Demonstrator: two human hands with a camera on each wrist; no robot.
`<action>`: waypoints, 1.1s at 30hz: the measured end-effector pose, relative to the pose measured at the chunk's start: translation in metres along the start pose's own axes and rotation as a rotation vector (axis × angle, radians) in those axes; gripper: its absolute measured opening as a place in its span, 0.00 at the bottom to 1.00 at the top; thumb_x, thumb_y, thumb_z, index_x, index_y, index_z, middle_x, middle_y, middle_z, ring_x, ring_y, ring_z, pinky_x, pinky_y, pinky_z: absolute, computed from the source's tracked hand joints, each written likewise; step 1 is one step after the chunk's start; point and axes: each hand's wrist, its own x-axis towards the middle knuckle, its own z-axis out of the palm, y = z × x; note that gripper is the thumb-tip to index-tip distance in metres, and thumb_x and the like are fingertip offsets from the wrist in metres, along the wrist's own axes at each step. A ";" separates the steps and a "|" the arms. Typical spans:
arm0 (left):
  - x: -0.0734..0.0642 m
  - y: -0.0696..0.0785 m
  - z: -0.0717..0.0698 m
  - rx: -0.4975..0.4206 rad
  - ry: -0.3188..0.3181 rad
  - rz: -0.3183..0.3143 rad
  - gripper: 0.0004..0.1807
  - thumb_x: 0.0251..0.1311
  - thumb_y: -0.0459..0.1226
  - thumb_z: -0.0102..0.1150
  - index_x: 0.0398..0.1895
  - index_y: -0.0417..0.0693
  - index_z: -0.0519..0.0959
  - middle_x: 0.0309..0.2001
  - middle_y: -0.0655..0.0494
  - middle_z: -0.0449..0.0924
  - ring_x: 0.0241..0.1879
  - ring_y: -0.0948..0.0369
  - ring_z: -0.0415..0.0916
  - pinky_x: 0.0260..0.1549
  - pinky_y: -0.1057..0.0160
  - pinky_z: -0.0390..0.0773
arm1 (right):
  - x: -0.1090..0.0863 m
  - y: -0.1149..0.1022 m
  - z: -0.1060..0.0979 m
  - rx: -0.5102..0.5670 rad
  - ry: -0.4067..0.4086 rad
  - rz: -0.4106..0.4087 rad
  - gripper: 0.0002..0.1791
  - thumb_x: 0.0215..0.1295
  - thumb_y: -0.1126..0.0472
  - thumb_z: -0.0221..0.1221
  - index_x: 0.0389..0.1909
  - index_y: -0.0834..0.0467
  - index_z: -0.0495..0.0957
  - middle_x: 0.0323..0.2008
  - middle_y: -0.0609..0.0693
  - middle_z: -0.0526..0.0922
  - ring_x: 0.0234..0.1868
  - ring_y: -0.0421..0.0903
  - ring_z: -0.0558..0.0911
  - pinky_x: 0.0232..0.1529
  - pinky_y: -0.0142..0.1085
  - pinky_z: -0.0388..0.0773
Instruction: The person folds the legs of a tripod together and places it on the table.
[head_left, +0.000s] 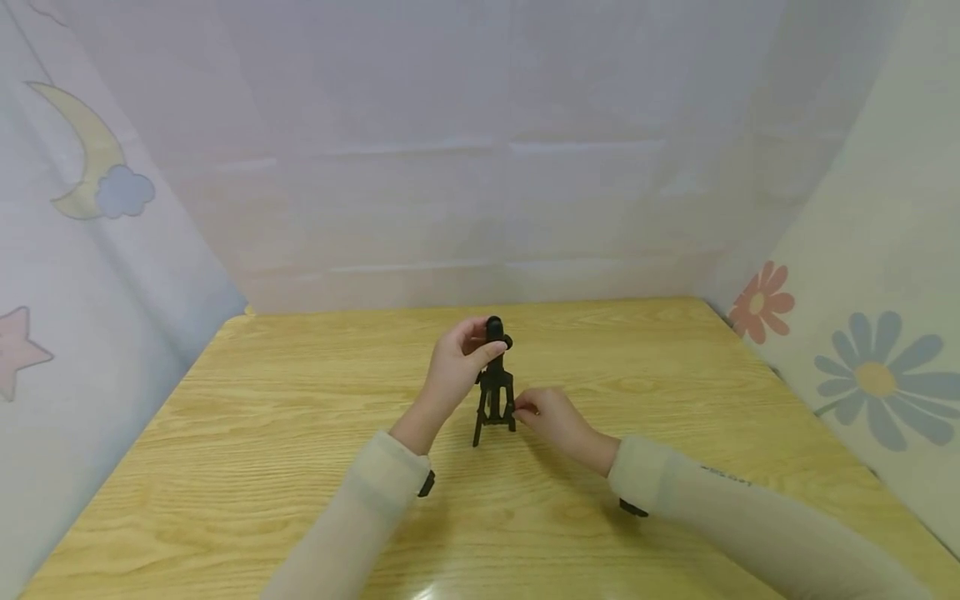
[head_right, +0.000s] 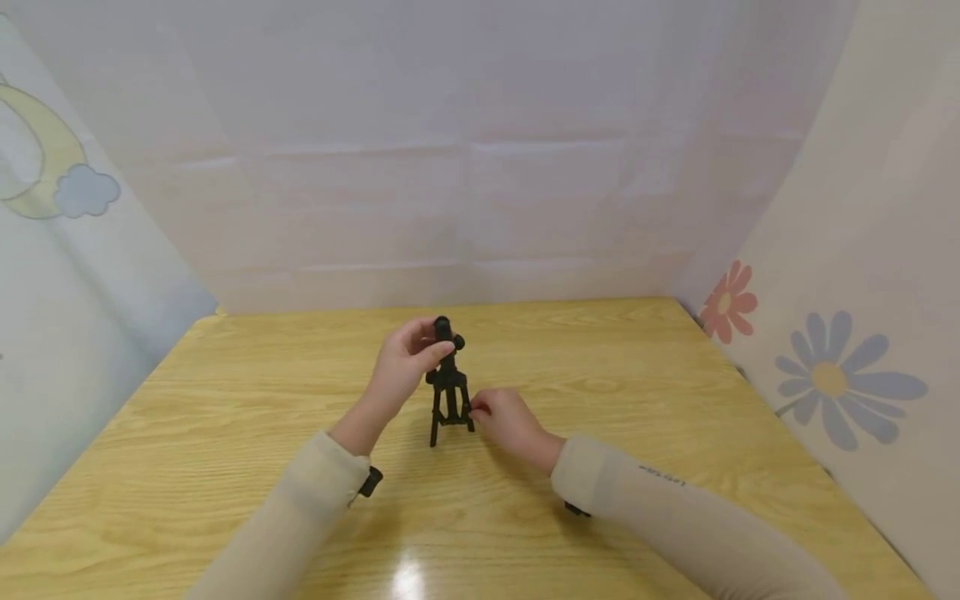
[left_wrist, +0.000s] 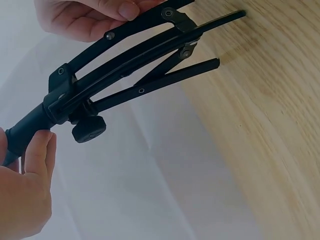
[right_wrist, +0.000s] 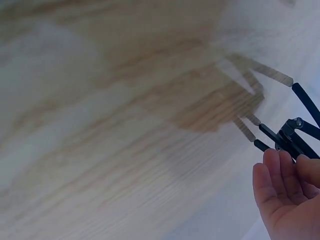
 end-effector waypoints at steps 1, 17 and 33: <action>0.000 0.000 0.000 0.001 -0.003 0.003 0.20 0.65 0.32 0.60 0.60 0.38 0.74 0.50 0.44 0.78 0.51 0.51 0.78 0.49 0.55 0.79 | 0.000 0.000 0.000 0.001 -0.003 0.007 0.02 0.62 0.72 0.61 0.32 0.67 0.83 0.30 0.55 0.85 0.28 0.42 0.80 0.29 0.34 0.78; 0.001 0.000 0.004 -0.034 0.010 -0.078 0.24 0.64 0.35 0.62 0.63 0.42 0.73 0.56 0.44 0.76 0.48 0.49 0.80 0.46 0.54 0.81 | -0.002 0.000 -0.002 0.008 -0.014 -0.027 0.04 0.63 0.73 0.60 0.29 0.66 0.82 0.26 0.50 0.83 0.25 0.38 0.78 0.26 0.31 0.76; -0.013 -0.030 -0.034 0.160 -0.128 -0.088 0.28 0.67 0.28 0.55 0.69 0.36 0.64 0.64 0.40 0.69 0.62 0.45 0.69 0.57 0.50 0.72 | 0.000 0.001 0.002 -0.007 0.003 -0.015 0.02 0.62 0.74 0.60 0.32 0.68 0.81 0.30 0.57 0.85 0.31 0.47 0.83 0.31 0.34 0.80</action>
